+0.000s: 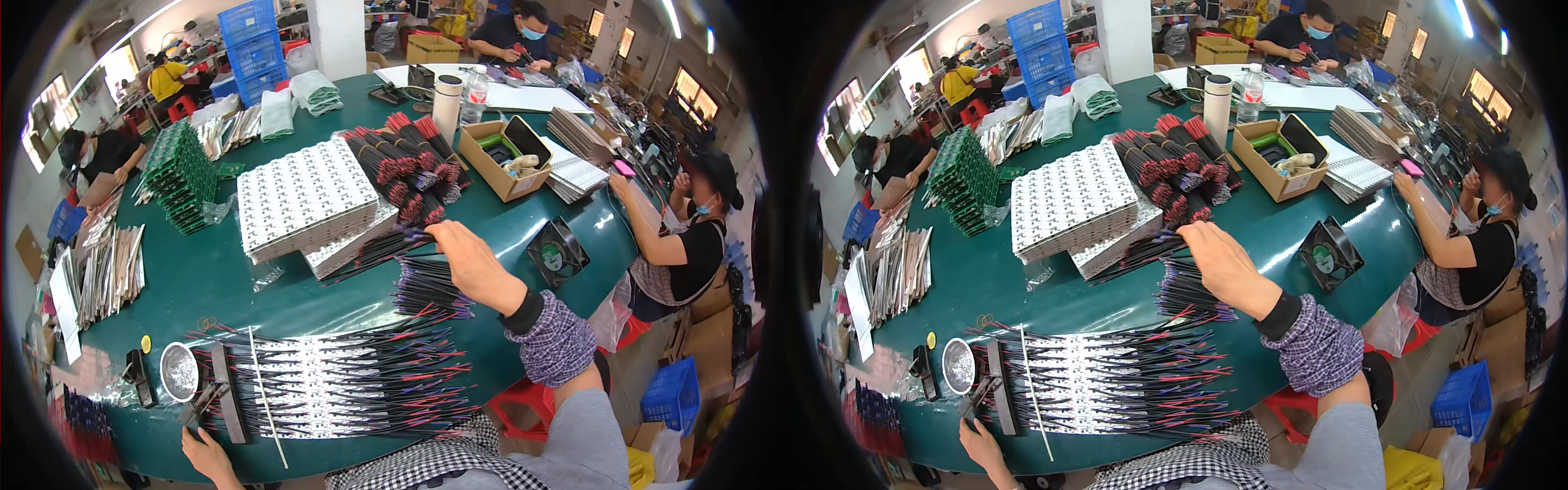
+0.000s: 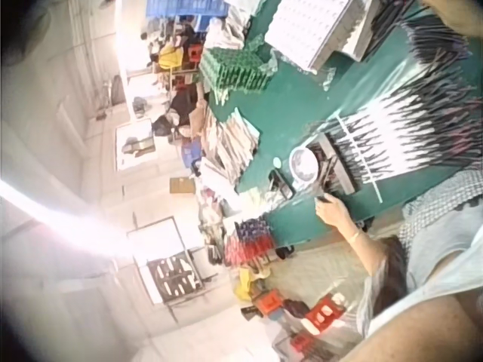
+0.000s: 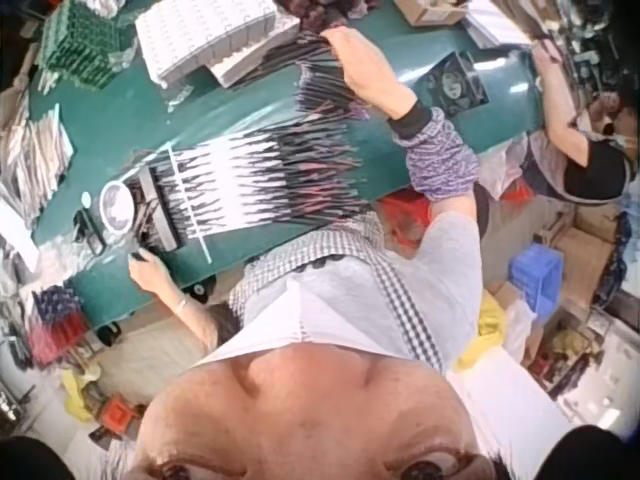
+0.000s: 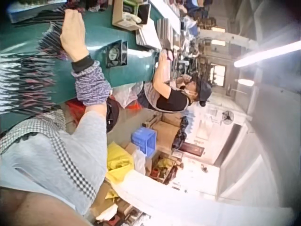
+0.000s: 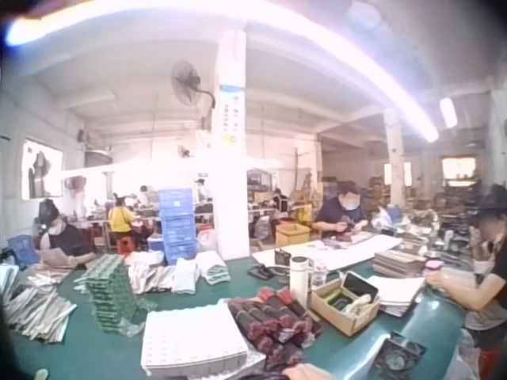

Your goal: The person solders wires onto circuit board strips using a soldering gun, then aligns and arranges the strips and wires using a stick and by hand.

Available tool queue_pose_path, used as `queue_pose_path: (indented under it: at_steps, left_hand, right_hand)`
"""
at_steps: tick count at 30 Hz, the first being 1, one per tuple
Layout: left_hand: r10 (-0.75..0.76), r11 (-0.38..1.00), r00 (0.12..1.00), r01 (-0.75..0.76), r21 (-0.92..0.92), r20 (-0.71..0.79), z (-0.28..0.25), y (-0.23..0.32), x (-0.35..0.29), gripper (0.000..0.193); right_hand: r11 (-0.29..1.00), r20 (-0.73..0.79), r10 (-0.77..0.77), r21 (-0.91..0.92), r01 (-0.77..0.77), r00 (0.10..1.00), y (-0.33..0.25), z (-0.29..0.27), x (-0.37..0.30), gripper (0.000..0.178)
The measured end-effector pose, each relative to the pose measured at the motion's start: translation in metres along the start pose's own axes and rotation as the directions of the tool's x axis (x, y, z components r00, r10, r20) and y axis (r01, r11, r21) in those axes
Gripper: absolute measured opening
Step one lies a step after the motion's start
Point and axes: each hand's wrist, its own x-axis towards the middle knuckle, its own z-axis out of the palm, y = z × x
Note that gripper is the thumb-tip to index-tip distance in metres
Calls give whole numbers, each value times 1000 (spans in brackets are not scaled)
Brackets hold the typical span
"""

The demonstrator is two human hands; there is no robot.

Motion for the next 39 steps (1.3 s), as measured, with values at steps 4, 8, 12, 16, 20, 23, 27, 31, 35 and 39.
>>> queue_pose_path:
  at_steps: [4, 8, 12, 16, 20, 23, 27, 31, 35, 39]
  left_hand:
    - [5, 998, 1000, -4, -61, 24, -8, -3, 4, 50]
    - [-28, 991, 999, 33, -131, 42, -3, -10, -6, 55]
    - [-80, 972, 994, 93, -217, 71, -7, -13, -15, 57]
    - [-91, 921, 988, 131, -367, 124, -13, -14, -12, 58]
    - [-58, 935, 977, 125, -332, 206, -20, -8, -8, 63]
    - [38, 968, 990, -3, -250, 136, -11, -8, -7, 62]
    - [65, 868, 982, 34, -496, 179, -15, -17, -5, 42]
    - [-1, 590, 967, 207, -780, 256, -36, -18, -16, 24]
    - [8, 425, 996, 78, -902, 90, -35, -25, -29, 24]
    - [-125, 210, 987, -71, -975, -99, -29, -34, -40, 26]
  right_hand:
    - [880, 260, -210, -370, 298, 943, -40, 2, 26, 17]
    - [820, 313, -270, -421, 388, 910, -43, 25, 32, 10]
    - [904, 361, -92, -361, 230, 928, -7, 29, 18, 13]
    - [980, 413, 58, -195, 26, 909, 17, 26, -7, 26]
    - [974, 412, 158, -215, -73, 897, 24, 36, -18, 23]
    - [968, 371, 182, -230, -100, 911, 32, 44, -27, 39]
    - [976, 410, 137, -210, -53, 902, 40, 72, -32, 31]
    - [987, 389, 143, -121, -104, 910, 37, 77, -30, 23]
    - [981, 421, 177, -149, -124, 890, 33, 66, -33, 25]
    - [971, 312, 111, -236, -36, 944, 31, 48, -31, 18]
